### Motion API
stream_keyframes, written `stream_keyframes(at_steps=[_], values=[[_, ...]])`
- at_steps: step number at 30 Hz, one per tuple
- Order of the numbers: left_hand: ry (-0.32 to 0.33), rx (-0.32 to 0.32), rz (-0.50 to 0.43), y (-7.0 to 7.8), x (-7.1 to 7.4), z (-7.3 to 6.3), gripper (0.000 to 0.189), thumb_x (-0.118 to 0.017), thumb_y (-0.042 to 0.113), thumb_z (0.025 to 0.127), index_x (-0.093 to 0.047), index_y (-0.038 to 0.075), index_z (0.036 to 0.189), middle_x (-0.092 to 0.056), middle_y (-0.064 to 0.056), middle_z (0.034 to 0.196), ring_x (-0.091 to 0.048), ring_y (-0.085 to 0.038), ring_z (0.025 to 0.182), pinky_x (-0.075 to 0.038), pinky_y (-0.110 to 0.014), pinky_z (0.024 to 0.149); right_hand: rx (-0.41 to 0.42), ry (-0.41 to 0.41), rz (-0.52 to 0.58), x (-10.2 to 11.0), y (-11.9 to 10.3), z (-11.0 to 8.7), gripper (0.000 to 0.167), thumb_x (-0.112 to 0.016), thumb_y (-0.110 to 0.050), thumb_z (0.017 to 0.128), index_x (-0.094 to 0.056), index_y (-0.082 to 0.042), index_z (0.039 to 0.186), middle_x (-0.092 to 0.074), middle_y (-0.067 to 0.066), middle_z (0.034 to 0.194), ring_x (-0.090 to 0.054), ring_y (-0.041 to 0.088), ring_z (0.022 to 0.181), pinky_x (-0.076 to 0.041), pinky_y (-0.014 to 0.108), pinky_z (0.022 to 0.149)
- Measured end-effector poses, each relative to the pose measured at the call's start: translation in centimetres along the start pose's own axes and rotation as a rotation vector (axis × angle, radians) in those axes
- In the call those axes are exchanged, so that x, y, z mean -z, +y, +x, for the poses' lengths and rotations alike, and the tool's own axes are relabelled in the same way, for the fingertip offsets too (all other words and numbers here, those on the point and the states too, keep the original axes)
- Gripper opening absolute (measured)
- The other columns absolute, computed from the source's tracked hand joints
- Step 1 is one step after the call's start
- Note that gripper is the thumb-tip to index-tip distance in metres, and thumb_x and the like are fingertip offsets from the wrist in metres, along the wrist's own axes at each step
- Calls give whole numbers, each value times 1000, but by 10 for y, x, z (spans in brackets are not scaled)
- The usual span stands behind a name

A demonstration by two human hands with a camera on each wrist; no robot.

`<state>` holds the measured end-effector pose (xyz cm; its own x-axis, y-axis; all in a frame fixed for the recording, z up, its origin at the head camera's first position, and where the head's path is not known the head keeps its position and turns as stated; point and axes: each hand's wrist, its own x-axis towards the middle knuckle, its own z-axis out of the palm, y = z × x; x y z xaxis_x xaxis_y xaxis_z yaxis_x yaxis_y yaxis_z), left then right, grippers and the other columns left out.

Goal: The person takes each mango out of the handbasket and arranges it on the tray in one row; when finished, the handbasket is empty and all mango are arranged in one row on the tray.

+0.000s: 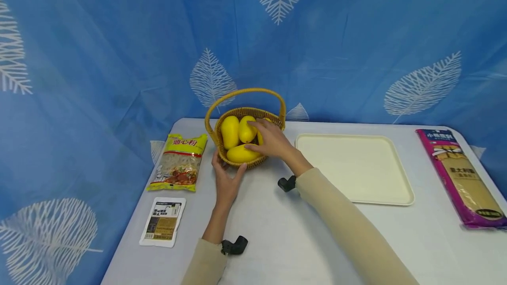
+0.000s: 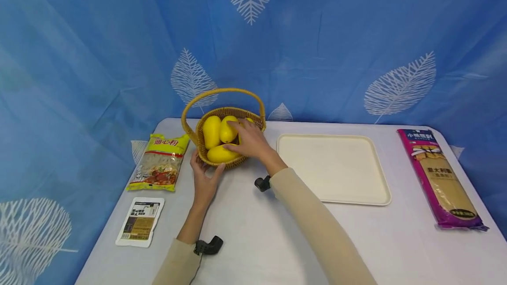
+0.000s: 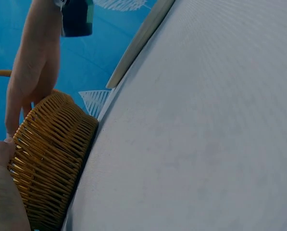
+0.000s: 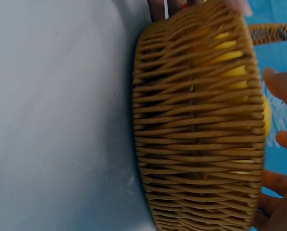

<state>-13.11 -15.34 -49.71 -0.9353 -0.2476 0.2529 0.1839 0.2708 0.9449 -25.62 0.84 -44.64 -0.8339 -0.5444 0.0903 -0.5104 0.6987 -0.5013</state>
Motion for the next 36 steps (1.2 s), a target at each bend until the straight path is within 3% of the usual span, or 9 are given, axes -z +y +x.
stream_keyframes(at_steps=[8,18,24,27,31,36], values=[[17,6,-11,-34,-3,4,93,-73,19,89,-7,13,155,-21,-17,158,-31,-37,139,-31,-56,111,-59,-27,22,-7,7,16,81,-67,-57,86,-34,-25,153,-40,10,153,-16,39,149,-18,59,119],[25,-37,12,-41,-2,5,91,-73,24,90,-10,20,155,-23,-8,158,-34,-27,139,-36,-50,109,-78,-20,-11,-9,0,26,82,-65,-63,84,-33,-31,153,-48,13,143,-26,35,146,-14,56,121],[21,-28,-4,-17,0,2,91,-72,16,90,-9,6,154,-23,-21,156,-35,-37,136,-35,-57,108,-84,13,-112,-14,1,29,83,-60,-67,85,-28,-34,154,-50,13,139,-39,36,133,-28,55,113],[20,-34,0,-10,0,1,90,-72,14,89,-10,2,153,-24,-25,154,-35,-39,135,-35,-57,108,-81,22,-139,-14,3,31,83,-57,-69,85,-27,-35,155,-52,12,137,-41,36,130,-29,55,110],[11,-41,1,-2,1,0,89,-72,13,89,-11,-2,152,-25,-28,153,-36,-42,135,-35,-59,107,-75,8,-100,-11,4,33,80,-59,-67,85,-33,-33,152,-52,12,139,-38,38,132,-27,56,107],[13,-41,-6,-6,1,2,89,-73,12,88,-12,-3,151,-27,-30,151,-37,-44,133,-36,-60,105,-58,2,-31,-12,5,35,75,-67,-59,84,-41,-30,148,-51,13,140,-37,36,133,-25,57,104]])
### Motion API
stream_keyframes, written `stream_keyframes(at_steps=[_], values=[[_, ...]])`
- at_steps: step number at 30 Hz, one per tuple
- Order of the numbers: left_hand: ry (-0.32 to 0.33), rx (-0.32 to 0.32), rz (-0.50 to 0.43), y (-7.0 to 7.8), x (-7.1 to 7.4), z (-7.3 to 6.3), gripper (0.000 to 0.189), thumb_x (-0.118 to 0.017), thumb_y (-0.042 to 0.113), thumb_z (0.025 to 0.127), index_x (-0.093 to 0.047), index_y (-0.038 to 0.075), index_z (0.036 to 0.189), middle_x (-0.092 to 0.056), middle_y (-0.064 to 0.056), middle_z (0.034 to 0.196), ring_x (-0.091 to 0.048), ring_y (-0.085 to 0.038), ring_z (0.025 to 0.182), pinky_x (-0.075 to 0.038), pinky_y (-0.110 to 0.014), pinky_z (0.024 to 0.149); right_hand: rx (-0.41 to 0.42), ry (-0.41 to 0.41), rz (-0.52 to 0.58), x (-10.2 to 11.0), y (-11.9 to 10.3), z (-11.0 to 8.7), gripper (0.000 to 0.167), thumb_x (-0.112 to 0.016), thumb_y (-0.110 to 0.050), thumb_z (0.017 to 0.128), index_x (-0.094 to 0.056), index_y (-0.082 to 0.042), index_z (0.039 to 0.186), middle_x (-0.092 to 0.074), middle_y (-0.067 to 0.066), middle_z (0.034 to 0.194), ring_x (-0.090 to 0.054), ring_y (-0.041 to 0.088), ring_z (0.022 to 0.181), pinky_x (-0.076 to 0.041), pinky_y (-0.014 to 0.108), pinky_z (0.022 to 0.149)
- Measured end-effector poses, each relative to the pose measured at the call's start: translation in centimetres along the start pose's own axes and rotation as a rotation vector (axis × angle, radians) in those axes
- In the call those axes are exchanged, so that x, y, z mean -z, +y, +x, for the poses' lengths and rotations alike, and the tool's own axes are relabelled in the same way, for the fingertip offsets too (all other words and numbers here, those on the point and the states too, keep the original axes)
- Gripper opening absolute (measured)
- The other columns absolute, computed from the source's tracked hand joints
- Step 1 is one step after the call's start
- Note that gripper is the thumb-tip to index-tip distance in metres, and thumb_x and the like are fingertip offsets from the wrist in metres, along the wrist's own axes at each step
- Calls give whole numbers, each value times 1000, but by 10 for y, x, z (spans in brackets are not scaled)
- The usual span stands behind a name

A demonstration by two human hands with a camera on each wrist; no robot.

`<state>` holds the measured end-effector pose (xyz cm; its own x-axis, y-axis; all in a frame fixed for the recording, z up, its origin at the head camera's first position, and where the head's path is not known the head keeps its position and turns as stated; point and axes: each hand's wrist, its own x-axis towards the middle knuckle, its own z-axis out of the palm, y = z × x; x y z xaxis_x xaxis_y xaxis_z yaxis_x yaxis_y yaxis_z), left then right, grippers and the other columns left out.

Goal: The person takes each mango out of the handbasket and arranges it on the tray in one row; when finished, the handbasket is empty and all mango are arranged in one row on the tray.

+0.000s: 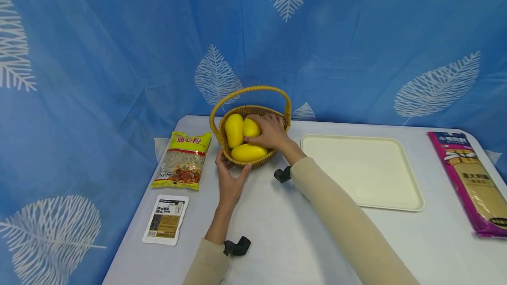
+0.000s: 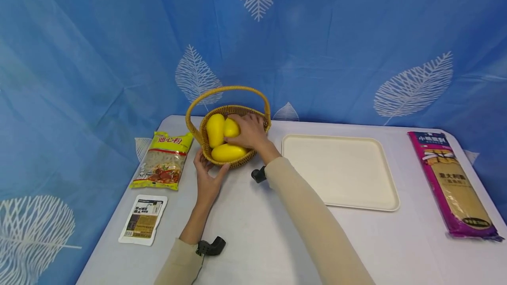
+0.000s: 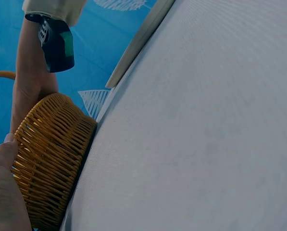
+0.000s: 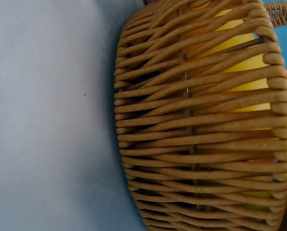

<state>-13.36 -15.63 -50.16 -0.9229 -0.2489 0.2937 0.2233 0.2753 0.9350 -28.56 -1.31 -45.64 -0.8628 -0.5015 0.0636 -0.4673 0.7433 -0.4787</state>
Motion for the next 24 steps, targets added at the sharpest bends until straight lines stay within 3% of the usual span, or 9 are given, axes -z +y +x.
stream_keyframes(at_steps=[5,9,13,20,24], values=[[13,14,-15,-20,-3,3,90,-73,13,88,-12,3,153,-27,-26,153,-36,-42,135,-35,-60,106,20,29,-5,-1,2,-1,75,-70,-57,82,-42,-29,147,-55,7,137,-42,31,129,-25,57,108],[31,46,1,-34,-5,4,89,-73,20,89,-14,15,154,-27,-14,156,-36,-32,137,-35,-53,109,19,49,-14,-4,3,-4,76,-70,-57,82,-42,-30,147,-54,6,138,-43,29,130,-24,57,111],[41,42,4,-37,-5,3,86,-73,26,89,-17,20,154,-28,-7,157,-37,-25,137,-36,-49,109,12,60,-13,-6,3,-7,76,-70,-57,82,-42,-30,147,-53,7,139,-42,30,131,-23,56,113],[57,23,51,-37,-5,0,87,-80,29,83,-25,12,149,-35,-12,150,-43,-28,130,-40,-49,104,8,68,-12,-8,4,-10,76,-70,-57,82,-41,-29,148,-51,7,141,-40,31,134,-23,57,114],[72,43,59,-35,-6,-2,93,-86,29,76,-27,14,146,-37,-11,149,-45,-28,128,-40,-48,105,16,74,-9,-7,4,-12,76,-70,-57,82,-42,-30,147,-52,5,142,-40,30,135,-23,57,114]])
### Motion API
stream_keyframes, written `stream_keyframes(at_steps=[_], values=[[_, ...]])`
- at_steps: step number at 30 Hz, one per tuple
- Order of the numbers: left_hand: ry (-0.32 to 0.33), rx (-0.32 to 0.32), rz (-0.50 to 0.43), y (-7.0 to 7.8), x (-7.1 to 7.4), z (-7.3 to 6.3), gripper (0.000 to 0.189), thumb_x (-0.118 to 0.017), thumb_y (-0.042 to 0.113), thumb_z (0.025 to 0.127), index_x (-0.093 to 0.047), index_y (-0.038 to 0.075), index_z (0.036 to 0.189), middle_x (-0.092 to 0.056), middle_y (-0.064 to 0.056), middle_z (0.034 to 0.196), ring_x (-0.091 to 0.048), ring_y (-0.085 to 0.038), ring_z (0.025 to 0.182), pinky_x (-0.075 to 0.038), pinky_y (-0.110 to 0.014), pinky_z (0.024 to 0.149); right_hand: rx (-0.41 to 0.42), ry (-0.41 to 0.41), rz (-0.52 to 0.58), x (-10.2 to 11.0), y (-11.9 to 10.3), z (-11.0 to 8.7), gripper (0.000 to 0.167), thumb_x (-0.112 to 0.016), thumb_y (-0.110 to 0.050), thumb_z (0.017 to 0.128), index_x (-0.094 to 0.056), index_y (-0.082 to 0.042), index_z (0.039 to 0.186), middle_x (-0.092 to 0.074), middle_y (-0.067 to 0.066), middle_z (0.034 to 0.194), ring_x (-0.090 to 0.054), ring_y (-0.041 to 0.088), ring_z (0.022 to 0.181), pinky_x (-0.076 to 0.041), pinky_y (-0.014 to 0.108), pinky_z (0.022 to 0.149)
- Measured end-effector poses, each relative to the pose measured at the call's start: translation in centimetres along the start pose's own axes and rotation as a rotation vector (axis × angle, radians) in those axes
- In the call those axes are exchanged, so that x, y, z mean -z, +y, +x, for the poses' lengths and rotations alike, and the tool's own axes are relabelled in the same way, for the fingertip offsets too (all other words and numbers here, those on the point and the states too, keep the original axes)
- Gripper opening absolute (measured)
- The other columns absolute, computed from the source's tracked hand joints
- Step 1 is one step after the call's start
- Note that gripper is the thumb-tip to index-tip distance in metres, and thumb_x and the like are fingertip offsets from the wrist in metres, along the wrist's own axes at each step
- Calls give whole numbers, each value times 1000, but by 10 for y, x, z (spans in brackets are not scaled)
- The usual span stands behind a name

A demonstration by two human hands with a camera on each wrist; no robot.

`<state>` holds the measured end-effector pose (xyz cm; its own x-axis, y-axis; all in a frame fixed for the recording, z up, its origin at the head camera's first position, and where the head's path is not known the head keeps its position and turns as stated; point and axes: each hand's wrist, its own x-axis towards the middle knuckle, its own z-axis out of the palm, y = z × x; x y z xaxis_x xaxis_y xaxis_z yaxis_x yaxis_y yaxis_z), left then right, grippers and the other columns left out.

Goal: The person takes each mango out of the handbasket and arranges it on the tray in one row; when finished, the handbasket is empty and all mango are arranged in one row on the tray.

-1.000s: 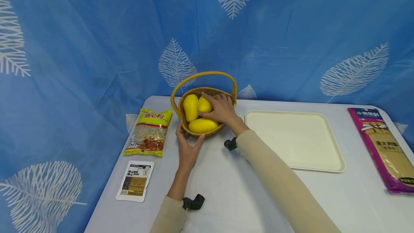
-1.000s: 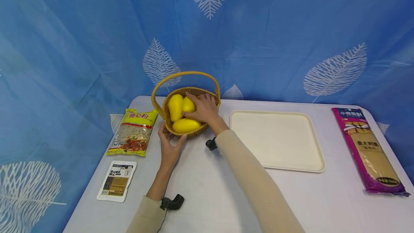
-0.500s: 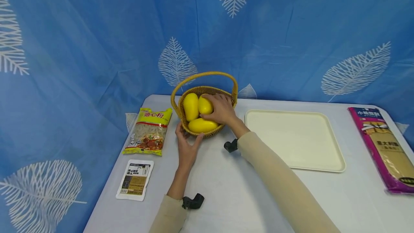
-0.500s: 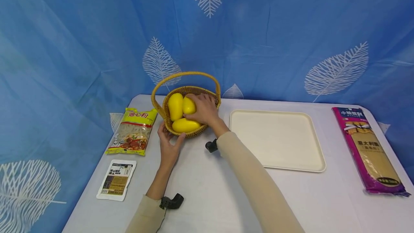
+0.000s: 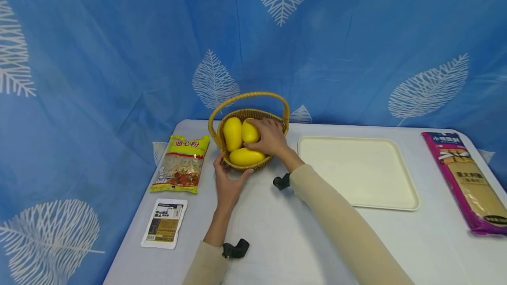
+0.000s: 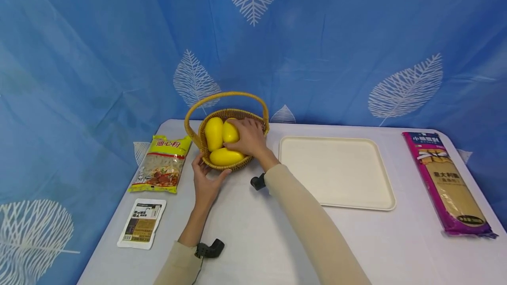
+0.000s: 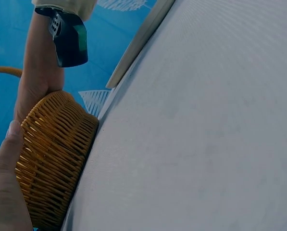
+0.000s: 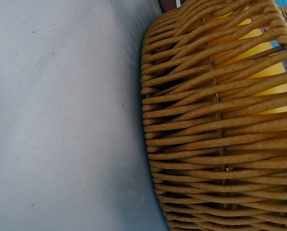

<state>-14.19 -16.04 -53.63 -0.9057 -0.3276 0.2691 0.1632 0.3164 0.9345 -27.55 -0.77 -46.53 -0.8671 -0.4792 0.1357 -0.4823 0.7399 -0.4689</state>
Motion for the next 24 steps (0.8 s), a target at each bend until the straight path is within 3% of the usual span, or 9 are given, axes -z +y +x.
stream_keyframes(at_steps=[7,12,19,24], values=[[41,36,-26,1,2,-2,90,-88,25,72,-32,15,142,-43,-12,143,-47,-29,123,-41,-48,104,12,8,36,-1,-1,-4,76,-71,-56,82,-43,-29,147,-50,6,145,-38,32,137,-23,58,114],[45,42,-38,5,2,-3,91,-88,18,73,-32,10,143,-42,-21,141,-46,-37,122,-40,-53,104,33,32,69,-1,-1,-5,77,-73,-53,81,-42,-28,148,-49,7,146,-36,33,140,-23,59,114],[29,41,-49,36,5,-9,85,-85,11,76,-30,-4,140,-41,-28,140,-45,-39,121,-39,-57,103,64,83,115,2,-2,-11,78,-75,-49,81,-42,-26,148,-47,5,148,-39,29,139,-24,57,116],[19,19,-65,44,5,-11,84,-84,8,76,-30,-6,139,-41,-29,140,-45,-40,123,-38,-58,104,110,141,202,9,-3,-22,77,-79,-41,80,-44,-23,147,-43,10,150,-38,30,139,-28,56,115]])
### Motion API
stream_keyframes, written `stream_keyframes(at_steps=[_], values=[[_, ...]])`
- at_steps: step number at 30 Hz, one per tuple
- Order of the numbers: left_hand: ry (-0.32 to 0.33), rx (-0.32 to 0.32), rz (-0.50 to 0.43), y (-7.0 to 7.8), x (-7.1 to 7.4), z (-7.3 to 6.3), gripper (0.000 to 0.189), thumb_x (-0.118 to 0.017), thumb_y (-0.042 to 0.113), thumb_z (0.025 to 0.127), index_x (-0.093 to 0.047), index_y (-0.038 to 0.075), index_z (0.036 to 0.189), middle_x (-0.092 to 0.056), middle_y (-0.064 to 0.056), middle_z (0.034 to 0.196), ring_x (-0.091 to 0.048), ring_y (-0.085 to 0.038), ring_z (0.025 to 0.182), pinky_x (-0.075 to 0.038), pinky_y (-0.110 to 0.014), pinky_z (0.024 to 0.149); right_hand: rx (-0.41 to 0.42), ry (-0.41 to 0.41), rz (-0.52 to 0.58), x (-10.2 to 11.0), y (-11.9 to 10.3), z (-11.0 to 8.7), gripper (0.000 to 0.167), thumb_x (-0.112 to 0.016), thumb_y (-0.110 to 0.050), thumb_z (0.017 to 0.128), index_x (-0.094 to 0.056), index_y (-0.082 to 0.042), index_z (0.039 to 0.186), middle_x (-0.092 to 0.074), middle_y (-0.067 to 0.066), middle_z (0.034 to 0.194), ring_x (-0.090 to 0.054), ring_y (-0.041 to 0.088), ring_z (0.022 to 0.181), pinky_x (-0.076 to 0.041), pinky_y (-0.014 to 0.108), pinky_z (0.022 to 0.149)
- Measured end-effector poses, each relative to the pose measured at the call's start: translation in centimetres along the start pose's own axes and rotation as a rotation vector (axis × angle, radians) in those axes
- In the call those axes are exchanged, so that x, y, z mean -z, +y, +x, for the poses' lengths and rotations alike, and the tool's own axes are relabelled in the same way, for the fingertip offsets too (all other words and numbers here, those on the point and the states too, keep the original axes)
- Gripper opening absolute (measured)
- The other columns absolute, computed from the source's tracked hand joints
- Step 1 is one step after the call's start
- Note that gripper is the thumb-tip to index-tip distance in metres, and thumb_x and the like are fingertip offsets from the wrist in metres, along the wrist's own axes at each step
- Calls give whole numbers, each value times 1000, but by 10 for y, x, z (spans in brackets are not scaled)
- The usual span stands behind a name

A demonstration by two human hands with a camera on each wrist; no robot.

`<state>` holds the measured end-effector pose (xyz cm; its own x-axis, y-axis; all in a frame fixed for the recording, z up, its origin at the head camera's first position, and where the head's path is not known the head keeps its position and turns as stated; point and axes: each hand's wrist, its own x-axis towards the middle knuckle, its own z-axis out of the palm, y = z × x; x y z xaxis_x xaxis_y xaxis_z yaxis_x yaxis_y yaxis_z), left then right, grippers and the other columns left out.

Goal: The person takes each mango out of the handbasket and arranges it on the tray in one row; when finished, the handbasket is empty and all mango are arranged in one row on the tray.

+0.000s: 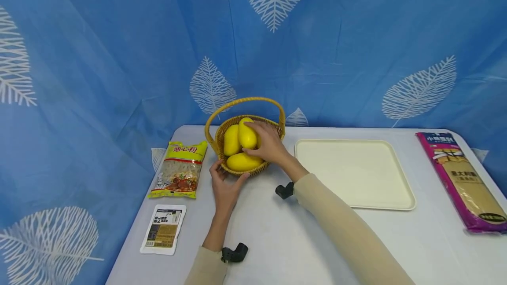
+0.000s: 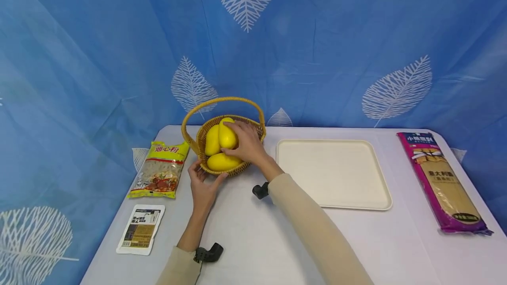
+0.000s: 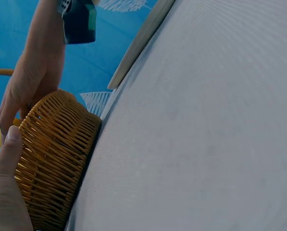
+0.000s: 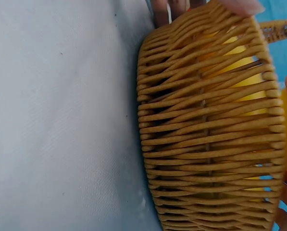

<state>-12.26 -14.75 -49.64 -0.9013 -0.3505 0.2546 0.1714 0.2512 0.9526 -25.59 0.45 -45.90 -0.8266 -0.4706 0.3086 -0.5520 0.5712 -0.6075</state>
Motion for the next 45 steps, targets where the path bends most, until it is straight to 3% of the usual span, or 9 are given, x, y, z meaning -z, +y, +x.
stream_keyframes(at_steps=[7,15,21,28,30,37,45], values=[[-9,-11,-5,-1,-2,-1,84,-84,9,76,-30,-9,138,-41,-32,138,-46,-43,121,-40,-59,102,4,33,136,19,2,-26,79,-81,-28,81,-41,-22,148,-30,16,156,-37,35,140,-41,56,107],[-14,-18,-6,0,1,4,83,-83,6,77,-29,-7,139,-40,-31,139,-46,-40,121,-39,-58,101,3,91,224,43,9,-63,80,-82,-17,79,-42,-18,148,-27,15,156,-40,34,138,-50,46,100],[-29,11,-2,1,3,7,86,-83,11,77,-28,-7,141,-38,-32,140,-43,-41,124,-38,-57,104,-25,131,147,61,21,-94,81,-84,-12,75,-44,-15,146,-28,17,156,-46,35,132,-50,48,99],[-9,26,-16,-32,-1,12,89,-86,14,74,-30,5,143,-39,-23,142,-42,-36,126,-37,-53,106,-83,121,46,72,37,-128,82,-85,-11,73,-46,-16,144,-28,17,155,-43,39,133,-45,55,103],[-4,21,-17,-35,-1,12,88,-87,16,74,-31,8,142,-40,-20,142,-43,-33,126,-38,-50,106,-101,118,27,74,41,-135,81,-85,-11,73,-46,-17,144,-28,18,155,-42,39,134,-45,56,103],[2,30,-4,-35,0,12,86,-87,22,75,-31,11,140,-41,-12,139,-43,-24,124,-39,-43,107,-136,110,3,76,59,-146,81,-86,-10,72,-47,-15,143,-29,21,153,-43,42,132,-44,58,102],[-4,44,-19,-34,-1,11,88,-87,20,74,-31,10,141,-41,-14,139,-43,-26,125,-38,-44,108,-181,86,-29,79,69,-149,81,-86,-10,71,-47,-15,143,-28,24,152,-39,44,133,-41,61,104]])
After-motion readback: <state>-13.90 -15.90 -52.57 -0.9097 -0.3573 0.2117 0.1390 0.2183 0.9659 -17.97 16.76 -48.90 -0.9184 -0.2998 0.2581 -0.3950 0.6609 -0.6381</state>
